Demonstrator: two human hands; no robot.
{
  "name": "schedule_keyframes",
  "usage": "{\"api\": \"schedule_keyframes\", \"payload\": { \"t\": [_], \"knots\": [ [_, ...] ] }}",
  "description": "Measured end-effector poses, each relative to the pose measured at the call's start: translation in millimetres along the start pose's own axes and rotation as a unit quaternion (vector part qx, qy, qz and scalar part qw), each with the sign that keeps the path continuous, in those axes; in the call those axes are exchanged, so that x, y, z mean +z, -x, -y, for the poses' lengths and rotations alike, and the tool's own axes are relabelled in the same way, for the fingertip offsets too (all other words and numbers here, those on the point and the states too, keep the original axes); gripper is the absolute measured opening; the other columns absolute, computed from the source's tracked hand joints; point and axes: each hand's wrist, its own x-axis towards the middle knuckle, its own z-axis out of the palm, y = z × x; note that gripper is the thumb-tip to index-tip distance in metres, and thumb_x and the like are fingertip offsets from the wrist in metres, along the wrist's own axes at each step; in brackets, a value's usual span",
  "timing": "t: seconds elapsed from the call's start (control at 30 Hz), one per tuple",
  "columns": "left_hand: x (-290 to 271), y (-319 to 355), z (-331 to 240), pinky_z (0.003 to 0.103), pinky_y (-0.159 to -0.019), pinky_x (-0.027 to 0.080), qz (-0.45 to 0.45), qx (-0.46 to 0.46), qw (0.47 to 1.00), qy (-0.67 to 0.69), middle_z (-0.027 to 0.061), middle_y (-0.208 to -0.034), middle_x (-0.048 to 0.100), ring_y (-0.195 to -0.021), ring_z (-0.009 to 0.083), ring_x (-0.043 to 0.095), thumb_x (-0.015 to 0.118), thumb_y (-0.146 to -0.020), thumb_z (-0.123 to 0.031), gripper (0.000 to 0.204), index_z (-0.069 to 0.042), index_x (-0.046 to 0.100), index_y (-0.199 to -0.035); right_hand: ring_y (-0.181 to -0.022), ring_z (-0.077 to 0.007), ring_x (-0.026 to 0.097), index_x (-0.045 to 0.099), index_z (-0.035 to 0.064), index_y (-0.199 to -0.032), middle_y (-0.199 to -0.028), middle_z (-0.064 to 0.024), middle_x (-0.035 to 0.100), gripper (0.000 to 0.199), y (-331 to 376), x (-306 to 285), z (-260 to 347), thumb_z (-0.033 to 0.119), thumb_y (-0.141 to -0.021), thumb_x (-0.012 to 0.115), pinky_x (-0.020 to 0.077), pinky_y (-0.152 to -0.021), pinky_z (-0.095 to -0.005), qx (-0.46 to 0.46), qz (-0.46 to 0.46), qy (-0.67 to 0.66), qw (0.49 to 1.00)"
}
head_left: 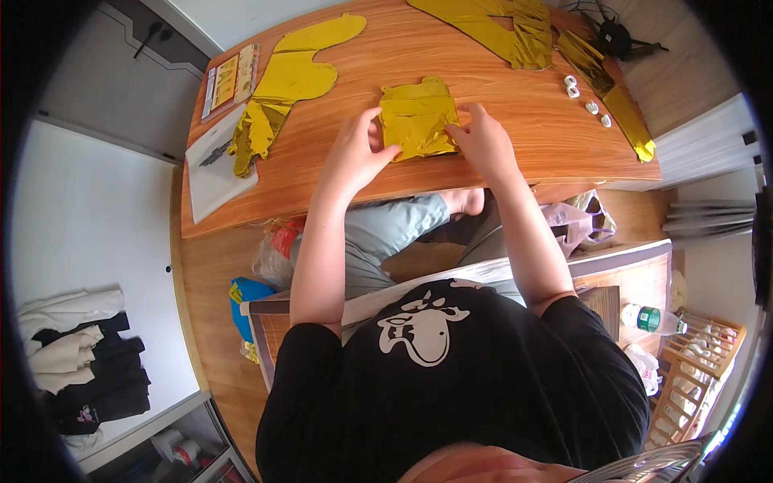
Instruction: The person lays out deflated foil balloons on a desk and folds one of the foil balloons into a compact square by hand.
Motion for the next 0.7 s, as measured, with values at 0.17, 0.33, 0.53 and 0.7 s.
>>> {"api": "schedule_keyframes", "payload": {
  "t": [0.17, 0.33, 0.53, 0.7],
  "knots": [
    [19, -38, 6, 0.046, -0.113, 0.042, -0.065, 0.280, 0.934, -0.210, 0.0141, -0.153, 0.049, -0.140, 0.0310, 0.047, 0.067, -0.098, -0.038, 0.061, -0.010, 0.049, -0.150, -0.089, -0.0345, 0.073, 0.062, 0.0071, -0.131, -0.092, -0.0163, 0.075, 0.049, 2, 5, 0, 0.034, -0.092, 0.073, 0.0553, -0.079, -0.0437, -0.010, -0.016, 0.014, 1.000],
    [27, -53, 17, 0.051, -0.127, 0.021, 0.131, 0.315, 0.912, -0.227, 0.0116, -0.168, 0.029, -0.158, 0.0316, 0.021, 0.053, -0.104, -0.050, 0.065, -0.016, 0.041, -0.158, -0.090, -0.0346, 0.073, 0.062, 0.0067, -0.130, -0.091, -0.0165, 0.075, 0.049, 3, 5, -2, 0.034, -0.092, 0.074, 0.0553, -0.078, -0.0440, -0.012, -0.025, 0.016, 0.999],
    [32, -50, 19, 0.049, -0.129, 0.016, 0.139, 0.297, 0.905, -0.271, 0.0100, -0.170, 0.026, -0.158, 0.0306, 0.019, 0.047, -0.105, -0.050, 0.067, -0.019, 0.032, -0.162, -0.083, -0.0266, 0.072, 0.061, 0.0026, -0.132, -0.087, -0.0147, 0.074, 0.045, 11, -3, -18, 0.025, -0.095, 0.071, 0.0551, -0.075, -0.0370, -0.029, -0.015, -0.123, 0.992],
    [35, -47, 22, 0.057, -0.127, 0.014, 0.113, 0.298, 0.897, -0.306, 0.0070, -0.170, 0.027, -0.158, 0.0286, 0.020, 0.045, -0.102, -0.063, 0.074, -0.022, 0.032, -0.163, -0.077, -0.0170, 0.067, 0.060, -0.0002, -0.132, -0.084, -0.0107, 0.073, 0.044, 34, -9, -18, 0.014, -0.093, 0.073, 0.0532, -0.072, -0.0296, -0.036, -0.013, -0.154, 0.987]
  ]
}}
